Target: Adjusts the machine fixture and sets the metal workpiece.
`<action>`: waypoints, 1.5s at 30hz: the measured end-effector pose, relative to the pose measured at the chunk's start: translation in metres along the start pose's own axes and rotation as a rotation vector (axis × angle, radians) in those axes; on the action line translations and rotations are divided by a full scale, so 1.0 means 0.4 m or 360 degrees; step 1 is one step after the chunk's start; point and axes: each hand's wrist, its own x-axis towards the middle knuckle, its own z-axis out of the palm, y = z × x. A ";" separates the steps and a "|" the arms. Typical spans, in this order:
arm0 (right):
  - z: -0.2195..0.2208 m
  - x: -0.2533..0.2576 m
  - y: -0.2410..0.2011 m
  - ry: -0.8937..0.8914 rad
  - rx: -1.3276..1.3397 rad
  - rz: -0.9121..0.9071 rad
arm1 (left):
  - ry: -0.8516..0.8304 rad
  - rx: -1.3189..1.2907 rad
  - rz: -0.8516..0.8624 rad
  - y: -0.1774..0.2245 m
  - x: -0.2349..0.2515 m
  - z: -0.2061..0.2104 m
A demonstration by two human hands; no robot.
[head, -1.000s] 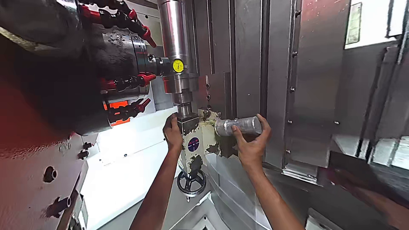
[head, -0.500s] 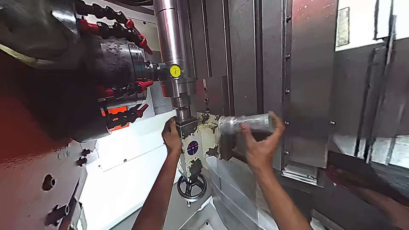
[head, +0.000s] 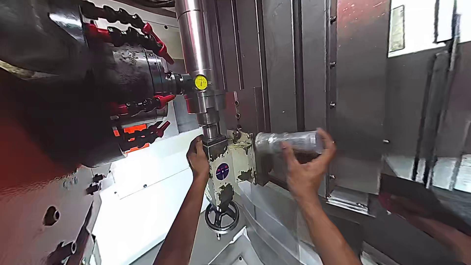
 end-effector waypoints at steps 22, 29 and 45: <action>0.064 -0.080 0.073 -0.0033 -0.0056 0.0021 | 0.0018 0.0050 -0.0004 -0.004 -0.011 -0.002; -0.007 -0.014 0.031 -0.0004 -0.0025 0.0051 | 0.0014 0.0022 0.0023 -0.001 -0.001 -0.001; -0.004 -0.005 0.018 0.0111 0.0091 -0.0056 | 0.0009 -0.0035 0.0016 -0.005 -0.002 0.000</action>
